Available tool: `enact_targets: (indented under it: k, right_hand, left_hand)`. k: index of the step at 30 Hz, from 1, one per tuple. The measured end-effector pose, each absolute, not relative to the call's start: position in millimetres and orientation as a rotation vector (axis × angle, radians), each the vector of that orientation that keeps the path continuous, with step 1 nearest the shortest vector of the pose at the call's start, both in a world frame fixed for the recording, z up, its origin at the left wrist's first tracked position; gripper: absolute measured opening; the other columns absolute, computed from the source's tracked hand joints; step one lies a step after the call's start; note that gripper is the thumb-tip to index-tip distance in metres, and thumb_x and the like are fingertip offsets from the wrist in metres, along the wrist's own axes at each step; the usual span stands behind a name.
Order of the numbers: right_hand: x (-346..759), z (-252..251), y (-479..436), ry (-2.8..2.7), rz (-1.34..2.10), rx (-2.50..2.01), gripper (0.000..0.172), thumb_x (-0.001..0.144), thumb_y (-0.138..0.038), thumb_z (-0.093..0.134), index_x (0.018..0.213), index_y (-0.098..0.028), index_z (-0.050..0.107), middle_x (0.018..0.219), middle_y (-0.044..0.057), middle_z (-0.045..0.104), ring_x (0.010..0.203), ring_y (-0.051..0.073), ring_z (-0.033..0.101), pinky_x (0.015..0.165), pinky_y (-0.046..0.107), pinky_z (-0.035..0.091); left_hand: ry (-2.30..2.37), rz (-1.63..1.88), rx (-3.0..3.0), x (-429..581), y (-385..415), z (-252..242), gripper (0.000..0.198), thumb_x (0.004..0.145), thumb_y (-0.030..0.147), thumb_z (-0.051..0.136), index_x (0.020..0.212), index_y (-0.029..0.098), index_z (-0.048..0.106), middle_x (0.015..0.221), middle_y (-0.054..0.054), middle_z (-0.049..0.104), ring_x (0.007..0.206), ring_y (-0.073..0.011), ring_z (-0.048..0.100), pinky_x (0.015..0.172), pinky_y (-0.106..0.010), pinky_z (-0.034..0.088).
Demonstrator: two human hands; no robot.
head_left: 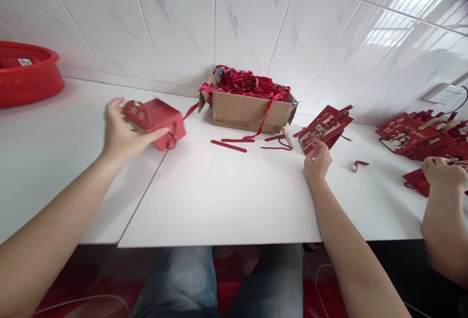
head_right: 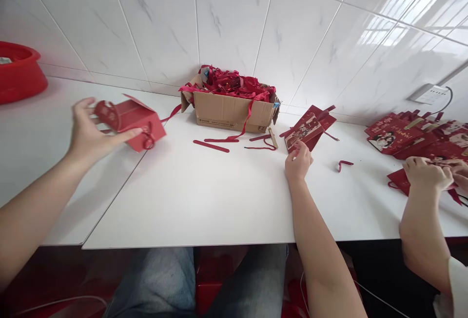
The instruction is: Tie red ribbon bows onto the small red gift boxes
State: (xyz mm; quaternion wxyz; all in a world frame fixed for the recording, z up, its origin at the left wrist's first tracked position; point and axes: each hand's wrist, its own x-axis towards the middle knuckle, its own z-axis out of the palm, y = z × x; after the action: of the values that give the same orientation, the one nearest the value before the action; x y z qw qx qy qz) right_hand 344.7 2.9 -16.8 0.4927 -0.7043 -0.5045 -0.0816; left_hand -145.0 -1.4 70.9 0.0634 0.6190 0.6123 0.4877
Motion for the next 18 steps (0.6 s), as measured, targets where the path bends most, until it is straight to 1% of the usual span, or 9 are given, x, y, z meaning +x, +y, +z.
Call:
enact_targets:
  k: [2, 4, 5, 7, 9, 11, 13, 15, 18]
  right_hand:
    - [334, -14, 3, -1.309, -0.257, -1.673, 0.032, 0.079, -0.018, 0.042, 0.107, -0.017, 0.058, 0.104, 0.010, 0.064, 0.097, 0.022, 0.059, 0.096, 0.042, 0.035]
    - [320, -10, 2, -1.399, -0.202, -1.609, 0.026, 0.079, -0.021, 0.044, 0.099, -0.019, 0.060, 0.103, 0.011, 0.063, 0.100, 0.024, 0.057, 0.096, 0.043, 0.035]
    - [312, -9, 1, -1.427, -0.131, -1.561, 0.024, 0.079, -0.022, 0.046, 0.096, -0.020, 0.061, 0.105, 0.011, 0.062, 0.104, 0.025, 0.056, 0.097, 0.044, 0.035]
    - [291, -6, -2, -1.414, 0.101, -1.426, 0.018, 0.079, -0.024, 0.049, 0.092, -0.021, 0.061, 0.106, 0.011, 0.060, 0.110, 0.026, 0.053, 0.100, 0.045, 0.034]
    - [267, -6, -6, -1.403, 0.213, -1.377, 0.018, 0.084, -0.031, 0.047, 0.090, -0.021, 0.061, 0.104, 0.009, 0.061, 0.104, 0.023, 0.055, 0.095, 0.042, 0.041]
    - [240, -6, -12, -1.365, 0.304, -1.361, 0.028, 0.091, -0.040, 0.038, 0.095, -0.021, 0.058, 0.104, 0.009, 0.062, 0.099, 0.021, 0.058, 0.086, 0.038, 0.047]
    - [215, -4, -20, -1.333, 0.442, -1.319, 0.036, 0.094, -0.045, 0.030, 0.105, -0.022, 0.055, 0.112, 0.008, 0.062, 0.098, 0.018, 0.061, 0.081, 0.034, 0.051]
    - [195, 0, -27, -1.222, 0.812, -1.105, 0.036, 0.091, -0.047, 0.039, 0.116, -0.024, 0.051, 0.125, 0.007, 0.058, 0.109, 0.019, 0.059, 0.089, 0.034, 0.050]
    - [180, 7, -34, -1.161, 1.128, -0.894, 0.042, 0.085, -0.043, 0.052, 0.124, -0.027, 0.047, 0.132, 0.004, 0.054, 0.115, 0.019, 0.056, 0.097, 0.035, 0.046]
  left_hand:
    - [1.656, 1.357, 1.855, -109, -7, 73, 0.113, 0.054, 0.047, 0.087, 0.139, 0.017, 0.020, 0.140, -0.018, 0.034, 0.115, -0.0312, 0.053, 0.089, -0.056, 0.054]
    - [1.345, 1.239, 1.945, -73, -12, 69, 0.104, 0.056, 0.046, 0.085, 0.137, 0.022, 0.023, 0.138, -0.015, 0.039, 0.113, -0.0287, 0.055, 0.088, -0.050, 0.055]
    - [1.200, 1.190, 1.991, -58, -14, 64, 0.102, 0.056, 0.046, 0.085, 0.136, 0.025, 0.025, 0.138, -0.014, 0.039, 0.115, -0.0291, 0.054, 0.089, -0.048, 0.055]
    - [0.999, 1.103, 2.072, -34, -15, 48, 0.100, 0.059, 0.046, 0.083, 0.137, 0.028, 0.024, 0.139, -0.013, 0.039, 0.124, -0.0313, 0.048, 0.097, -0.049, 0.049]
    - [0.872, 1.086, 2.095, -17, -14, 28, 0.100, 0.061, 0.048, 0.081, 0.139, 0.028, 0.022, 0.140, -0.015, 0.040, 0.130, -0.0332, 0.043, 0.101, -0.051, 0.045]
    - [0.775, 1.128, 2.085, -7, -14, 10, 0.089, 0.072, 0.052, 0.073, 0.141, 0.028, 0.022, 0.146, -0.016, 0.032, 0.136, -0.0338, 0.035, 0.105, -0.052, 0.041]
    - [0.717, 1.200, 2.122, -2, -14, -1, 0.082, 0.078, 0.055, 0.065, 0.142, 0.028, 0.022, 0.152, -0.017, 0.021, 0.144, -0.0344, 0.020, 0.109, -0.054, 0.035]
    - [0.710, 1.225, 2.198, 0, -16, -6, 0.076, 0.081, 0.057, 0.060, 0.141, 0.027, 0.025, 0.152, -0.017, 0.018, 0.146, -0.0342, 0.009, 0.112, -0.056, 0.030]
    - [0.747, 1.176, 2.287, -2, -18, -6, 0.063, 0.087, 0.056, 0.051, 0.138, 0.026, 0.033, 0.151, -0.016, 0.020, 0.147, -0.0337, 0.007, 0.115, -0.058, 0.023]
